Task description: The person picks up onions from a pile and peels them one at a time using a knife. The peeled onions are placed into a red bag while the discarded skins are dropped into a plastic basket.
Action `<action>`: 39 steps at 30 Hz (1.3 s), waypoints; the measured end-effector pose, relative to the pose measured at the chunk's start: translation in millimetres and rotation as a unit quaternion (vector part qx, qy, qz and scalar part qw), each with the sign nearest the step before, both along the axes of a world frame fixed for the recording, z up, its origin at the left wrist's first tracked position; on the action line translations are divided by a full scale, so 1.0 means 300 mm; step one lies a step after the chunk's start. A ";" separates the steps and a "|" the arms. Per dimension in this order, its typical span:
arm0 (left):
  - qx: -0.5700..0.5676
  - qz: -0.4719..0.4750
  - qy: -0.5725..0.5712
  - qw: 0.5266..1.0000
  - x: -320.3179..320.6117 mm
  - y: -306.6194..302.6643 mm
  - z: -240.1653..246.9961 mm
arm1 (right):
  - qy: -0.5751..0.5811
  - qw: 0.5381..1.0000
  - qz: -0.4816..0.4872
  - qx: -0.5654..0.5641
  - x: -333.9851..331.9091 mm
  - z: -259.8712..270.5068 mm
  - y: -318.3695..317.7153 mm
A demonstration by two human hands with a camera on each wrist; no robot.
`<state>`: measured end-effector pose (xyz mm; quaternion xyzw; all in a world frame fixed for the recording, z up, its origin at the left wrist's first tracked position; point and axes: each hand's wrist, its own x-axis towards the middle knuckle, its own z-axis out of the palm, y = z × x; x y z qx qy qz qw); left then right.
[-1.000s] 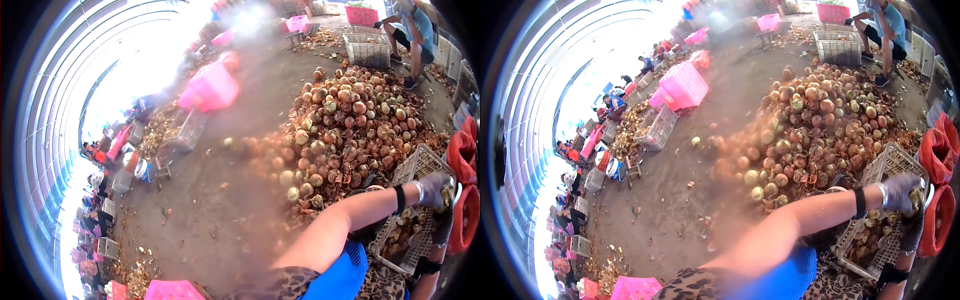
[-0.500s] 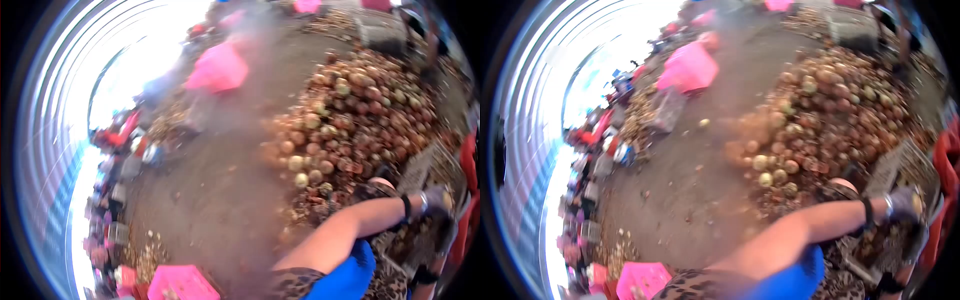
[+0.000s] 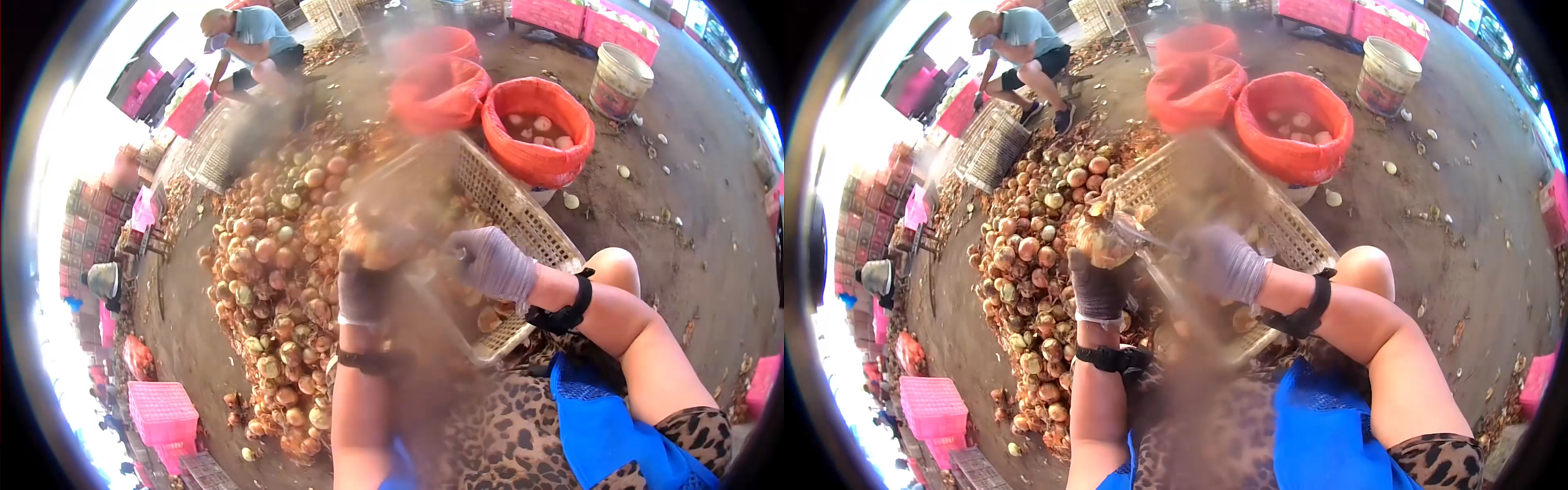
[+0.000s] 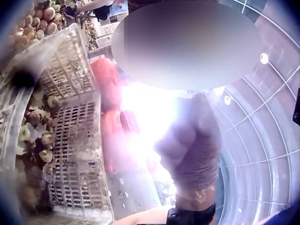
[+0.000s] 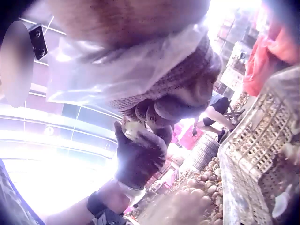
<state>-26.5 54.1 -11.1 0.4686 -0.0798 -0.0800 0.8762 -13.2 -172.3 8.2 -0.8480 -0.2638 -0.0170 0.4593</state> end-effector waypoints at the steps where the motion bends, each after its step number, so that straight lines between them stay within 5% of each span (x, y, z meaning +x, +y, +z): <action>1: -0.119 -0.033 0.014 0.992 0.005 -0.012 -0.001 | 0.000 1.000 0.007 0.004 -0.003 0.005 -0.004; 15: 0.047 0.101 -0.021 0.994 0.021 -0.099 0.051 | 0.151 0.982 0.018 -0.111 0.019 0.057 -0.029; 19: 0.105 0.138 -0.043 0.984 -0.001 -0.124 0.095 | 0.087 0.980 0.005 -0.181 0.026 0.022 -0.032; 22: -0.184 -0.010 0.122 0.975 0.006 -0.103 -0.021 | 0.077 0.972 0.008 -0.222 0.034 0.059 -0.020; 25: -0.023 0.093 0.032 0.995 0.001 -0.070 -0.084 | 0.055 0.967 0.023 -0.247 0.036 0.043 -0.018; 27: 0.156 0.221 -0.036 0.962 -0.022 -0.150 0.052 | 0.046 0.944 0.039 -0.324 0.070 0.007 -0.034; 29: -0.004 0.043 0.022 0.999 0.023 -0.108 -0.024 | 0.017 0.946 0.013 -0.322 0.060 0.007 -0.041; 34: -0.171 0.015 0.200 0.965 -0.014 -0.136 -0.013 | 0.001 0.946 0.012 -0.323 0.079 0.039 -0.059; 37: 0.136 0.200 0.004 0.970 -0.005 -0.191 0.022 | 0.028 0.943 -0.004 -0.333 0.085 -0.003 -0.078; 39: 0.139 0.139 0.005 0.980 0.014 -0.147 -0.034 | 0.034 0.941 0.004 -0.336 0.091 -0.026 -0.086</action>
